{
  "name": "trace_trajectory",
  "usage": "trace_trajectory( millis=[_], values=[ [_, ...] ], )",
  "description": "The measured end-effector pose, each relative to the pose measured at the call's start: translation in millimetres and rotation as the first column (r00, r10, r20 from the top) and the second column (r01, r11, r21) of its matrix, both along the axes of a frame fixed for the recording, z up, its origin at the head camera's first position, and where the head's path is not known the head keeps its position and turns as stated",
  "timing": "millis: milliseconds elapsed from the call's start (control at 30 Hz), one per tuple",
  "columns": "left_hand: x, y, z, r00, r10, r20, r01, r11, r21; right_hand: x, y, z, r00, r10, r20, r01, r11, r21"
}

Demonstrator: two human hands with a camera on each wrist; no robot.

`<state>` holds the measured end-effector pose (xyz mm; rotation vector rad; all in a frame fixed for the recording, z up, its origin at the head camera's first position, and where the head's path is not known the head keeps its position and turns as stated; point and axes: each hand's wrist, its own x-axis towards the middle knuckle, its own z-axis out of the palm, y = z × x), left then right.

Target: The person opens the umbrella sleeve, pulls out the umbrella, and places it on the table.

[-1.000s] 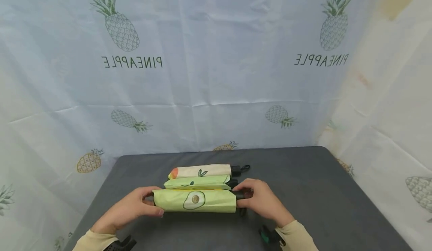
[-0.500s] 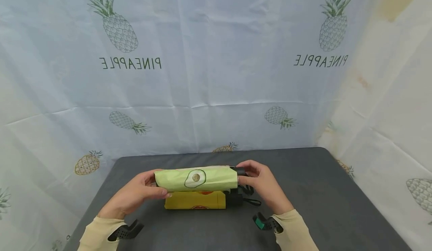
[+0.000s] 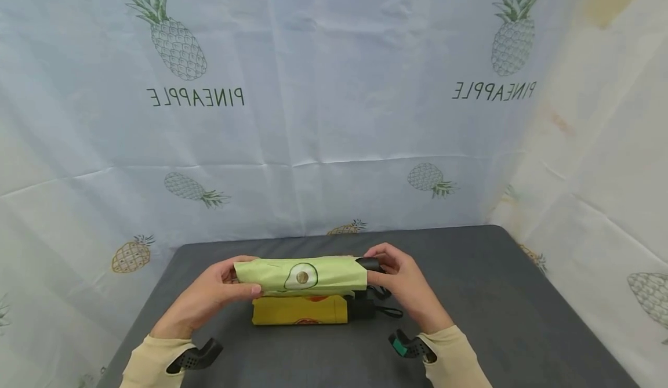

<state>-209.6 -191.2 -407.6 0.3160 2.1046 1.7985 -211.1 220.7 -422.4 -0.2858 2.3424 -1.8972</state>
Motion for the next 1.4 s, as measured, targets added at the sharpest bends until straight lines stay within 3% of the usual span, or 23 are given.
trace_trajectory(
  millis=[267,500,800,1100,1400],
  values=[
    [1.6,4.2,2.1,1.000,0.020,-0.001,-0.020,0.998,0.053,5.1,-1.5,8.3,0.999,-0.041,0.000,0.041,0.999,0.026],
    [2.7,4.5,1.0,0.999,0.038,-0.011,-0.037,0.998,0.048,3.9,-1.1,8.4,0.999,-0.028,0.046,0.027,1.000,0.016],
    [4.1,8.5,-0.1,0.998,0.038,-0.042,-0.036,0.998,0.046,4.0,2.6,6.7,1.000,0.011,0.026,-0.011,1.000,-0.010],
    [6.0,10.9,-2.8,0.997,0.053,-0.060,-0.052,0.998,0.031,4.2,4.8,5.8,0.999,0.039,0.033,-0.037,0.997,-0.061],
    [3.3,13.2,-5.1,0.999,0.027,-0.044,-0.022,0.994,0.107,2.8,8.9,4.9,0.998,0.065,-0.011,-0.066,0.987,-0.150]
  ],
)
